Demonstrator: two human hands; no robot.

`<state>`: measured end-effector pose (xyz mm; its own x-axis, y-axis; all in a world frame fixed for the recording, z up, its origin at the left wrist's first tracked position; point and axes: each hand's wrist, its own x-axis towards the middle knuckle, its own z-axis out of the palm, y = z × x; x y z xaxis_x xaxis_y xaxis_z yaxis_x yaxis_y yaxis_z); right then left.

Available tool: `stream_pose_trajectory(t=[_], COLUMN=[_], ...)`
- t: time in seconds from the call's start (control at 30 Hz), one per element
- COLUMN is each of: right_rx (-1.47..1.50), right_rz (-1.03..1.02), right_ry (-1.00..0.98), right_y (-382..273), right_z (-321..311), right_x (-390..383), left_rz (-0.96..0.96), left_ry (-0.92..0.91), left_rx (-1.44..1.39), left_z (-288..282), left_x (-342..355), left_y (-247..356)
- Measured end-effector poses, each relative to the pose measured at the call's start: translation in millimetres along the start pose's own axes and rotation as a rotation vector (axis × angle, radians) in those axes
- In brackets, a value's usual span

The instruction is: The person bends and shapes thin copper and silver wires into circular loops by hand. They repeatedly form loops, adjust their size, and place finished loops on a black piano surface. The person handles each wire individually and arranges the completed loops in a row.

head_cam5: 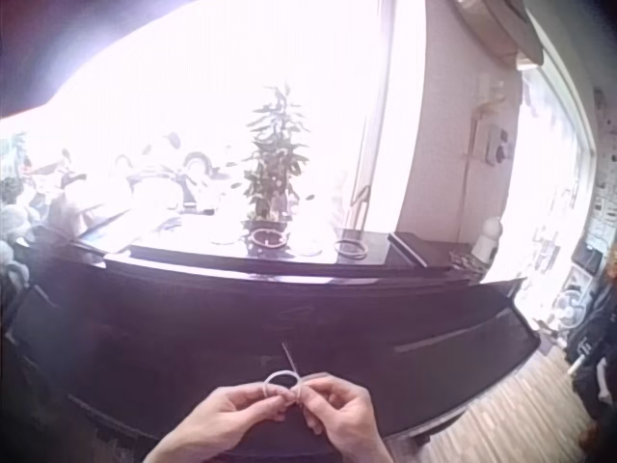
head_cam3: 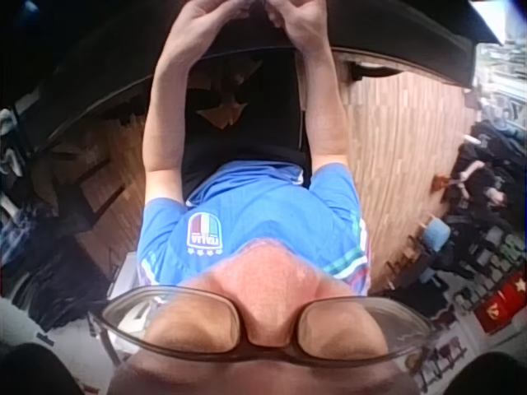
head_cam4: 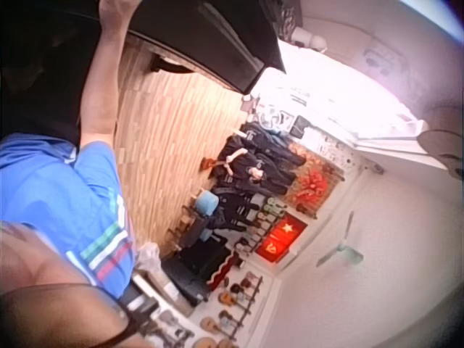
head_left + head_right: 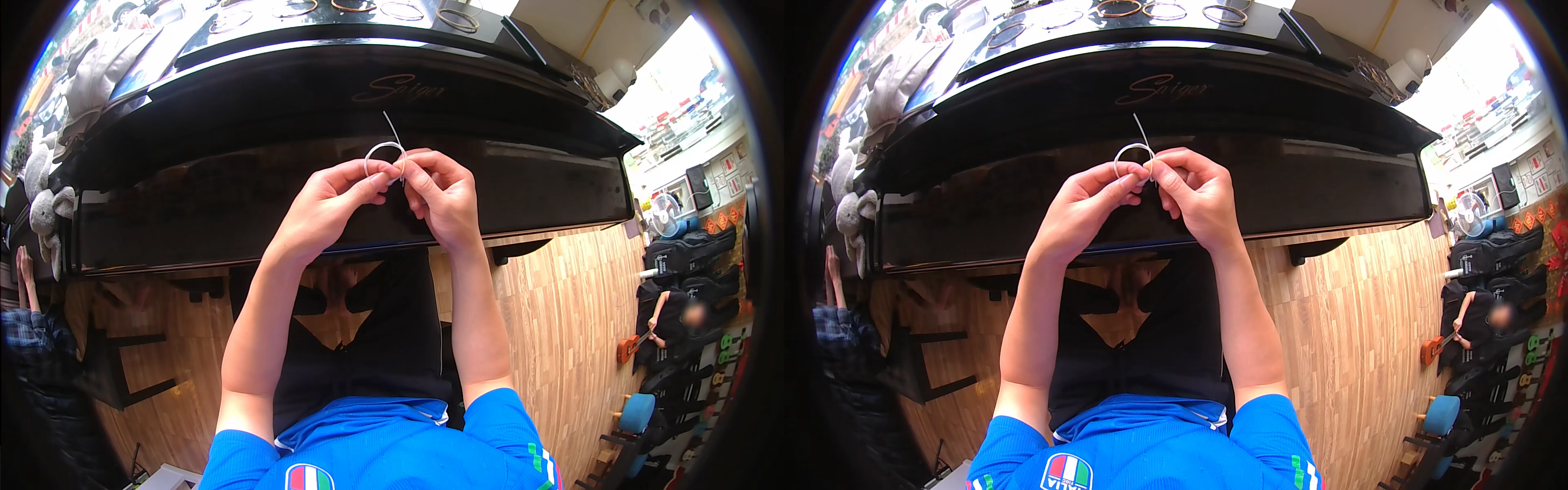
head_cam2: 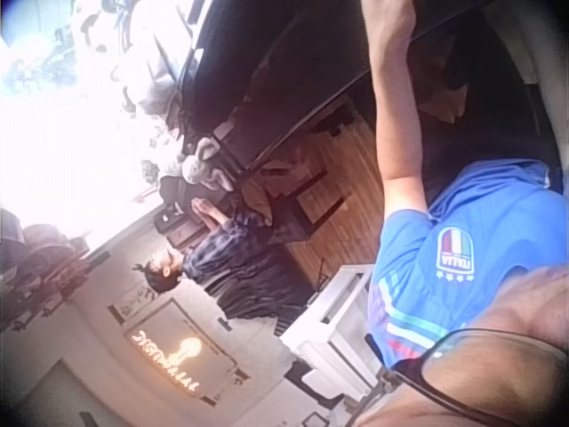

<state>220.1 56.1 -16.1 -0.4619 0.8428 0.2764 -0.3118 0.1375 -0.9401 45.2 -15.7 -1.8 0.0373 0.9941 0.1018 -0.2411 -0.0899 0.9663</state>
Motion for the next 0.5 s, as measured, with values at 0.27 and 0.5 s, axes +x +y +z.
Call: stream_pose_trajectory(t=[0.27, 0.5], right_rx=[0.010, 0.016], right_rz=[0.013, 0.018], right_ry=[-0.003, 0.009], right_y=[-0.4, 0.6], right_z=[1.1, 2.3], right_x=[0.9, 1.9], left_rz=[-0.039, 0.082], left_ry=[0.000, 0.095], left_rx=[0.201, 0.164], left_z=[4.3, 7.2], left_x=[2.4, 2.8], left_y=[5.0, -5.6])
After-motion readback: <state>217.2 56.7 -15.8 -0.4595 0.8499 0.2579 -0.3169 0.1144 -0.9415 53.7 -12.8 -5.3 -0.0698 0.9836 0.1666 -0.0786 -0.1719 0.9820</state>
